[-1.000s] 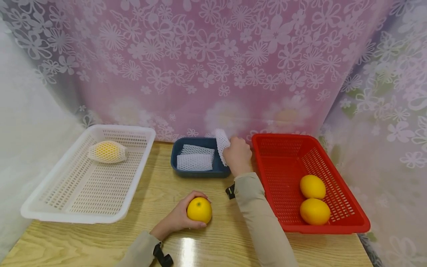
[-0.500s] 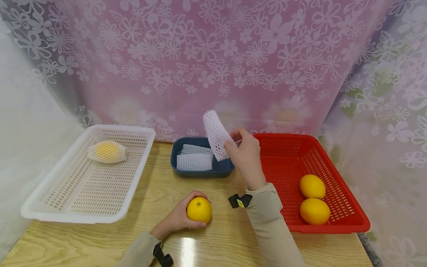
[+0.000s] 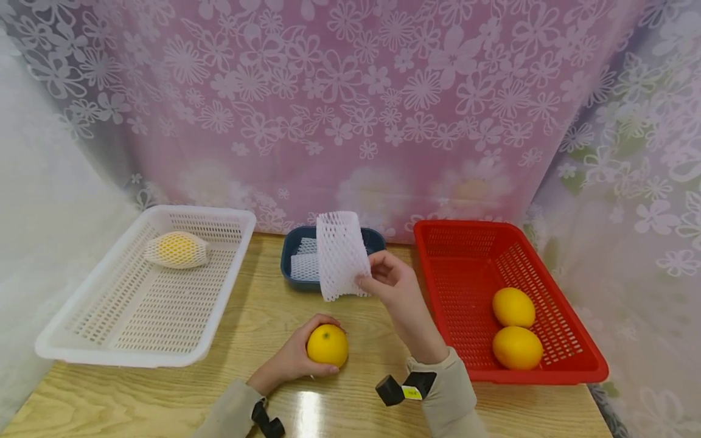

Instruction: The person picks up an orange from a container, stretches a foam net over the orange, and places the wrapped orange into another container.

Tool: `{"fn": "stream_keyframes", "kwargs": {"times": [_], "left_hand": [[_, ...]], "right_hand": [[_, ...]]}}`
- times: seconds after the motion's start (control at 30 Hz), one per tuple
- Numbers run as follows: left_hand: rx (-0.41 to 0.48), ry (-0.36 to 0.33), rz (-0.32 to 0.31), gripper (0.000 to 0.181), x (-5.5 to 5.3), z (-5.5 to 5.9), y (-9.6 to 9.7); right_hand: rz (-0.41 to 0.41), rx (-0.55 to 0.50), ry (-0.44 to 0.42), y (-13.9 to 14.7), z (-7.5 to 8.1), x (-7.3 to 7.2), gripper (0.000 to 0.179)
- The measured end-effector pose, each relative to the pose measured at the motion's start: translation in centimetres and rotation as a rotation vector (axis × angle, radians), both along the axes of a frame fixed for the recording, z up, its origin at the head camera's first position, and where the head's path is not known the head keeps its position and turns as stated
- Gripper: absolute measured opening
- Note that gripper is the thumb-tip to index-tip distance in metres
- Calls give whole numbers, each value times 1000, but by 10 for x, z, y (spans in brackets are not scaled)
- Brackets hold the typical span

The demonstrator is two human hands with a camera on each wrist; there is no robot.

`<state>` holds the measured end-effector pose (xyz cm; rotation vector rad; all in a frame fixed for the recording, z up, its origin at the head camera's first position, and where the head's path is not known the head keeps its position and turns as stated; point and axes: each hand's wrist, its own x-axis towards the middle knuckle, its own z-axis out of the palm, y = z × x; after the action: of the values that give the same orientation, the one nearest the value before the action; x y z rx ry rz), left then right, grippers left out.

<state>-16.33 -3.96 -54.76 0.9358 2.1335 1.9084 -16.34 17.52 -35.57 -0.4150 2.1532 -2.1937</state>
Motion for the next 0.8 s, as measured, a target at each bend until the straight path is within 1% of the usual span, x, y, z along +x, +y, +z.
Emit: {"fn": "stream_keyframes", "kwargs": {"times": [0.1, 0.23, 0.33, 0.43, 0.57, 0.73, 0.77, 0.8], "left_hand": [[5, -4, -2, 75, 0, 0, 0], [9, -49, -14, 74, 1, 0, 0], [8, -60, -18, 77, 2, 1, -1], [17, -45, -20, 81, 2, 0, 0], [33, -22, -9, 81, 1, -1, 0], [44, -17, -1, 78, 1, 0, 0], [52, -22, -2, 78, 2, 4, 0], [60, -28, 0, 77, 2, 4, -1]], "right_hand": [[38, -36, -17, -2, -14, 8, 15], [59, -47, -31, -5, -30, 18, 16], [48, -44, -53, -7, -41, 24, 17], [17, -47, -85, -10, -51, 29, 16], [-15, -62, -104, -13, -58, 34, 16], [-27, -74, -101, -16, -61, 38, 16], [-33, -68, -109, -17, -61, 38, 17], [-35, -68, -106, -18, -61, 38, 17]]}}
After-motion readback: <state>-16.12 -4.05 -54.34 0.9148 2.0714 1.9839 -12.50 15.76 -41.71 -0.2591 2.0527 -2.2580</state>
